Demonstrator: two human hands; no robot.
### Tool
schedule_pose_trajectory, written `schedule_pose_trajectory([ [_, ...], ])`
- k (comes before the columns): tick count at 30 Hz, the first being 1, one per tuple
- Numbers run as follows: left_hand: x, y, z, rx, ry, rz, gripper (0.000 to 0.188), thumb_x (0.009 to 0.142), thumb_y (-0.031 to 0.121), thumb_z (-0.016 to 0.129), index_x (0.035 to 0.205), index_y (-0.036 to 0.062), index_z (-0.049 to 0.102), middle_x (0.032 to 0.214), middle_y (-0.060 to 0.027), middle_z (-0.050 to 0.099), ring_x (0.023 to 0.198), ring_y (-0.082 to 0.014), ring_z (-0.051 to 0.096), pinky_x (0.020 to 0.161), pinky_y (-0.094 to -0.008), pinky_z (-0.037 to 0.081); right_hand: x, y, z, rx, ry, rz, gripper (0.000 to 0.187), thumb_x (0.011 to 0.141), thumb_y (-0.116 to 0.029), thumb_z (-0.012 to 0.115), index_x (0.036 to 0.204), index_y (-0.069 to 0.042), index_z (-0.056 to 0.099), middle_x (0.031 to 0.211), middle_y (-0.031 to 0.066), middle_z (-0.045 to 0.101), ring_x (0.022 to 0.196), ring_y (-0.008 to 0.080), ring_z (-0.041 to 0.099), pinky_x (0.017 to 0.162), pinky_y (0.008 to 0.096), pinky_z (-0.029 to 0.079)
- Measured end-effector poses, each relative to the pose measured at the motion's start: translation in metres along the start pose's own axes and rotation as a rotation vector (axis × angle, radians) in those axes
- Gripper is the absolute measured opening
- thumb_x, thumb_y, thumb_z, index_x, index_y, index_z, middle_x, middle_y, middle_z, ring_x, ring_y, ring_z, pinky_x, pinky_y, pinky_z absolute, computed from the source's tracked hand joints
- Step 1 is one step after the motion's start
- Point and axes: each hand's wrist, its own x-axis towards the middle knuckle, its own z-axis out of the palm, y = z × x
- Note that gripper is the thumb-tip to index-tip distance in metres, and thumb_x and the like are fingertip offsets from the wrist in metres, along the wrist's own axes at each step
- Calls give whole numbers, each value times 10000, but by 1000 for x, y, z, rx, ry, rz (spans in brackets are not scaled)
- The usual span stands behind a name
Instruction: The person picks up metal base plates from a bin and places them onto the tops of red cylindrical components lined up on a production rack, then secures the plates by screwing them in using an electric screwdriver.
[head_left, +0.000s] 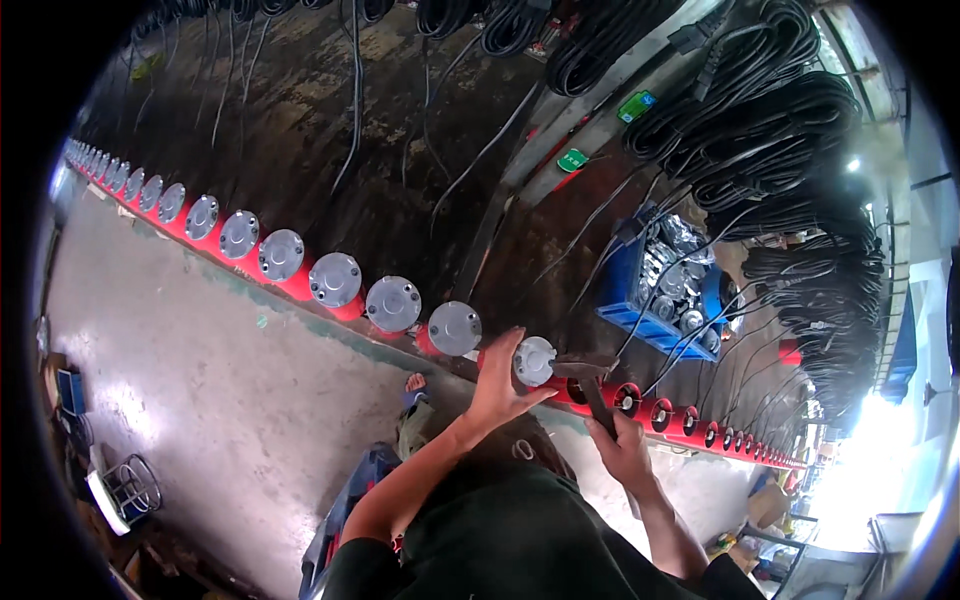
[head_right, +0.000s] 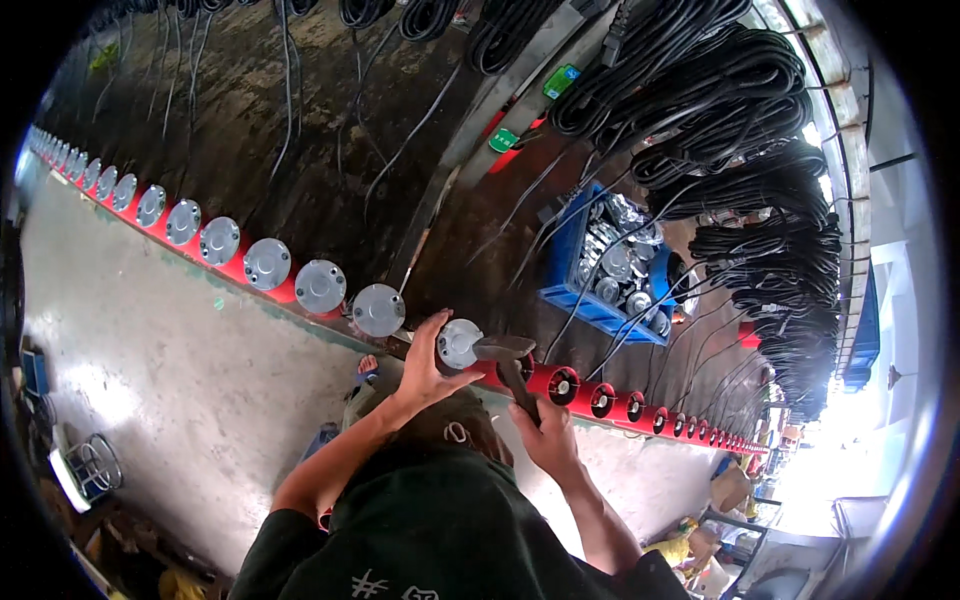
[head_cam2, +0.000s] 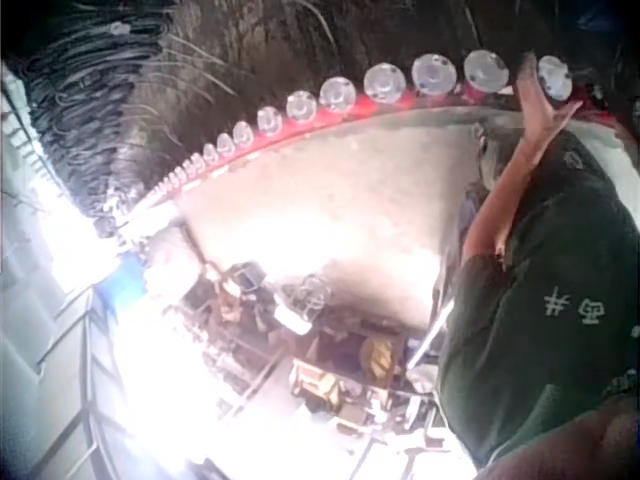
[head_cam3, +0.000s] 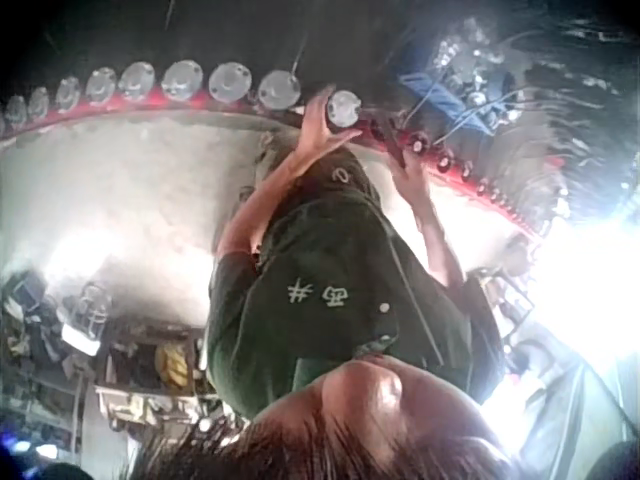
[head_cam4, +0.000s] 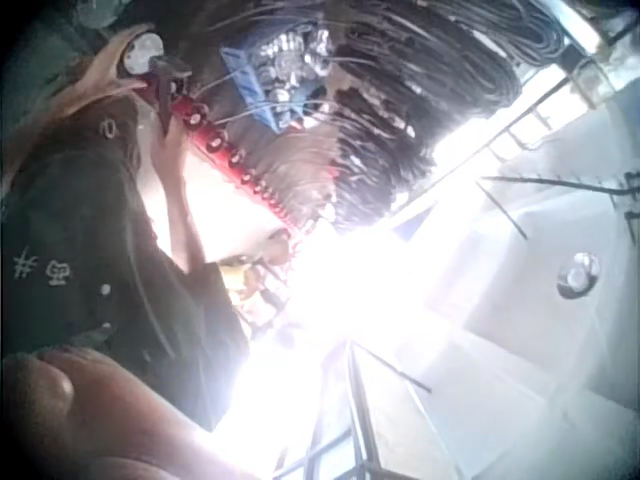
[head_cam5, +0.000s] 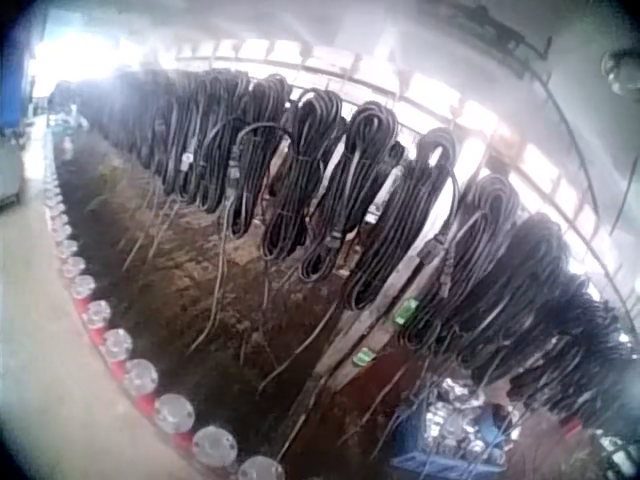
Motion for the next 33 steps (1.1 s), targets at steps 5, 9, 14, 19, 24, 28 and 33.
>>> schedule_pose_trajectory([
  [5,4,-2,3,57,39,33,988,643,282,999,1449,29,488,1355,-215,588,1212,-421,600,1039,-482,504,11,-2,11,-53,-24,-56,259,983,-232,733,942,4,636,637,160,585,532,256,577,525,392,427],
  [9,2,-3,6,34,50,17,954,631,288,1013,1399,23,514,1349,-219,594,1220,-412,595,1052,-452,490,18,-5,15,-74,-26,-103,283,990,-244,728,916,3,612,638,180,593,535,319,618,515,410,431],
  [14,1,-4,5,27,34,4,948,625,276,1015,1391,20,519,1341,-219,596,1200,-407,605,1030,-442,500,23,-6,15,-118,-4,-181,304,992,-246,725,886,-1,580,636,196,593,534,357,623,505,419,436],
  [19,0,-7,7,20,50,6,962,625,254,1012,1411,22,508,1350,-209,602,1207,-402,614,1032,-452,511,31,-5,13,-199,-68,-131,281,993,-242,719,948,6,597,683,212,623,603,394,655,536,438,459],
  [24,1,-7,6,60,25,-3,986,630,256,1010,1437,32,490,1376,-199,598,1224,-396,619,1034,-456,525,31,-15,8,-220,-90,-126,282,993,-249,713,958,8,602,738,239,650,668,436,675,568,465,480],
  [28,1,-7,5,13,38,-2,1008,607,257,1017,1434,18,493,1361,-209,600,1216,-399,617,1041,-453,505,31,-15,8,-239,-128,-108,291,995,-251,711,948,7,584,717,236,632,644,428,663,558,465,468],
  [33,4,-3,3,-20,34,-27,1036,584,260,1021,1437,2,493,1342,-217,607,1221,-409,608,1054,-457,479,30,-14,6,-190,-129,-106,279,997,-234,707,977,11,576,697,231,608,619,419,641,545,455,446],
])
